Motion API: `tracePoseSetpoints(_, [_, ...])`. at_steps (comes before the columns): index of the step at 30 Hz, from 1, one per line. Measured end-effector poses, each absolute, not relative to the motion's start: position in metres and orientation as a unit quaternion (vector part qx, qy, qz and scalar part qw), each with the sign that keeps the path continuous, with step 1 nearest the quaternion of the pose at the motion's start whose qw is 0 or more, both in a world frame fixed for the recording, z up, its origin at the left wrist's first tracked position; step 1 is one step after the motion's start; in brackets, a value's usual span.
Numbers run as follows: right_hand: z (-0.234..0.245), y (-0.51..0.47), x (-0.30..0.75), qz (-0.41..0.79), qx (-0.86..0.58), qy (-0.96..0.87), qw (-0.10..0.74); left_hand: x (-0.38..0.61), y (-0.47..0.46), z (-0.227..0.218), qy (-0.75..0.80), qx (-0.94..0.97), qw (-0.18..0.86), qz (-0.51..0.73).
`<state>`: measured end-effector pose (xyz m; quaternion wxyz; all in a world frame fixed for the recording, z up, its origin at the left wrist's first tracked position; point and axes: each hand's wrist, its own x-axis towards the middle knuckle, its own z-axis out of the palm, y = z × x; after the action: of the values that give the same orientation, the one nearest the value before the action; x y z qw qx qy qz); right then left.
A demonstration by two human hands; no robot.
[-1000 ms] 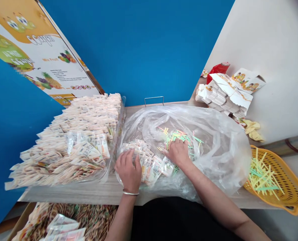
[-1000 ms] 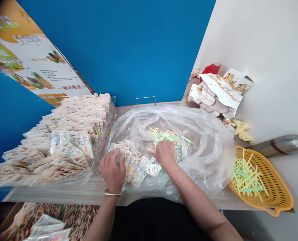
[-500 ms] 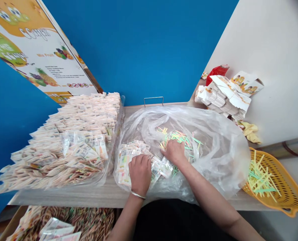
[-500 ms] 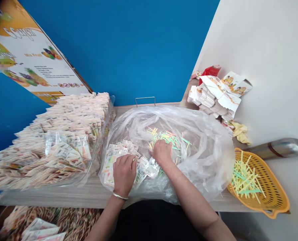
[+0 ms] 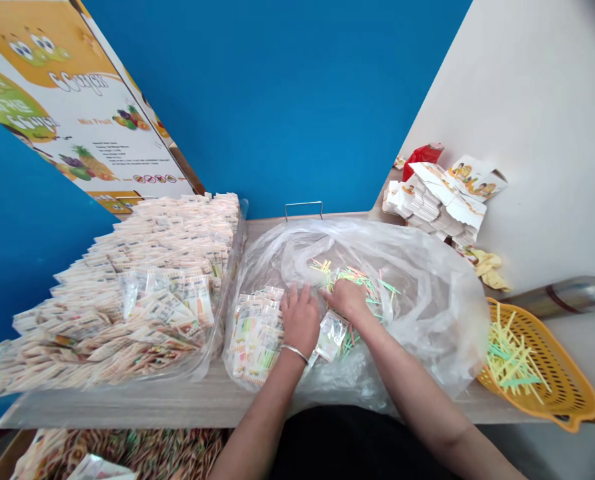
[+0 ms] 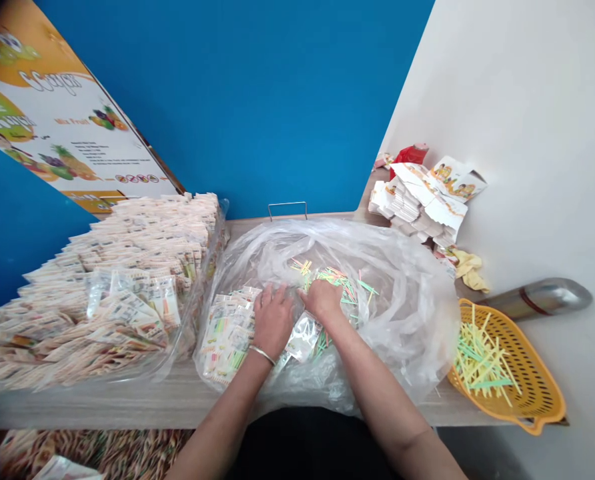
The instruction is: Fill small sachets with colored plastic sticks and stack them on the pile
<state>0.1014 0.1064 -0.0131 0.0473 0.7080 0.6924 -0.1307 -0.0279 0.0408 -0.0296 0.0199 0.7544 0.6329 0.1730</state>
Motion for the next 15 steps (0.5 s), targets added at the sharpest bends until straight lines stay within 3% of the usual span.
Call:
tracePoseSetpoints(4, [-0.013, 0.103, 0.095, -0.076, 0.696, 0.713, 0.047, -0.034, 0.046, -0.039, 0.64, 0.756, 0.032, 0.134])
tracePoseSetpoints(15, [-0.026, 0.094, 0.111, -0.08, 0.695, 0.715, 0.014, -0.058, 0.056, -0.04, 0.665, 0.738, 0.054, 0.095])
